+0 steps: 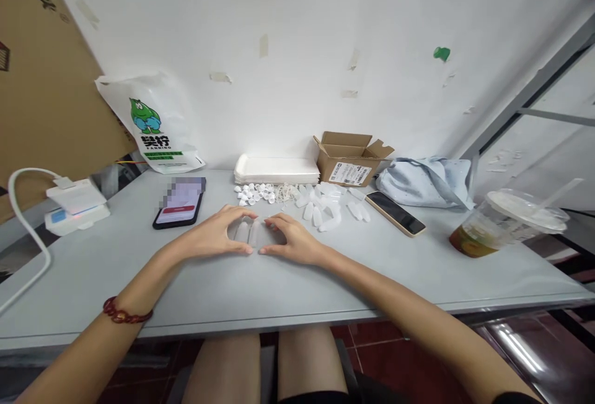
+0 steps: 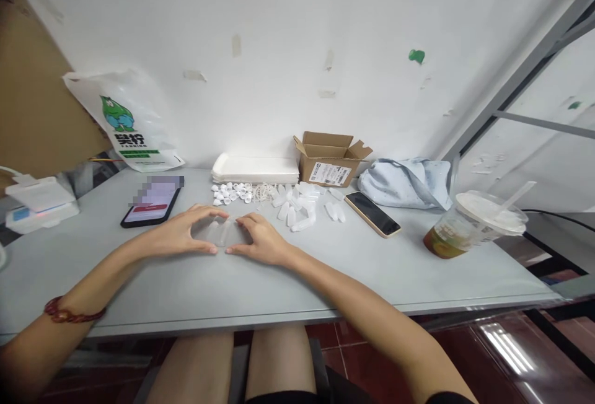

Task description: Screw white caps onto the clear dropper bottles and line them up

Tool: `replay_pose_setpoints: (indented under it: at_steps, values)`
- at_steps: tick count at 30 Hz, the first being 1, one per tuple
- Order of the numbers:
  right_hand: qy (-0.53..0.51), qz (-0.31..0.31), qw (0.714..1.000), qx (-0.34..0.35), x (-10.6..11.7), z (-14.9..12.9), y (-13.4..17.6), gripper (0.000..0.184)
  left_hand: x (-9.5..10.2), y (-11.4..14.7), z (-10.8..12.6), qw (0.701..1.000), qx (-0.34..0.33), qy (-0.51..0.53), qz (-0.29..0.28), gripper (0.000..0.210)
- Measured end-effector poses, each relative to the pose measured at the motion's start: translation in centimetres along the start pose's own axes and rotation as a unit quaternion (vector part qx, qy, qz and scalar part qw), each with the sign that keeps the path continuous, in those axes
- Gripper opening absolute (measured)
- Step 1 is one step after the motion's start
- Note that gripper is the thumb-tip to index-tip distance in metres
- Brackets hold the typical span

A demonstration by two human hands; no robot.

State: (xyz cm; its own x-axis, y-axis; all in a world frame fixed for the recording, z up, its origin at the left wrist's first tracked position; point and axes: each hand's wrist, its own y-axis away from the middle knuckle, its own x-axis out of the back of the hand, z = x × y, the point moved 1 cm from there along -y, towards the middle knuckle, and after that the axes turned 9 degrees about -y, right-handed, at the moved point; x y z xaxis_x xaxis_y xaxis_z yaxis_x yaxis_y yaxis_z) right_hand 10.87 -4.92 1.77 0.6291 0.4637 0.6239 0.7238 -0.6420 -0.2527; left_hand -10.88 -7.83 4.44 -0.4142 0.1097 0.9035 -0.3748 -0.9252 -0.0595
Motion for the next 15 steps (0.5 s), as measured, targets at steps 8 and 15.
replay_pose_setpoints:
  at_steps: [8,15]
  values:
    - [-0.017,0.001,0.999,-0.028,-0.4,-0.4,-0.6,0.073,1.1,0.4,-0.8,0.999,0.004,0.036,-0.026,0.062]
    - [-0.047,0.011,0.999,-0.017,-0.5,-0.3,-1.4,0.054,0.9,0.3,0.0,0.998,0.021,0.046,-0.031,0.054]
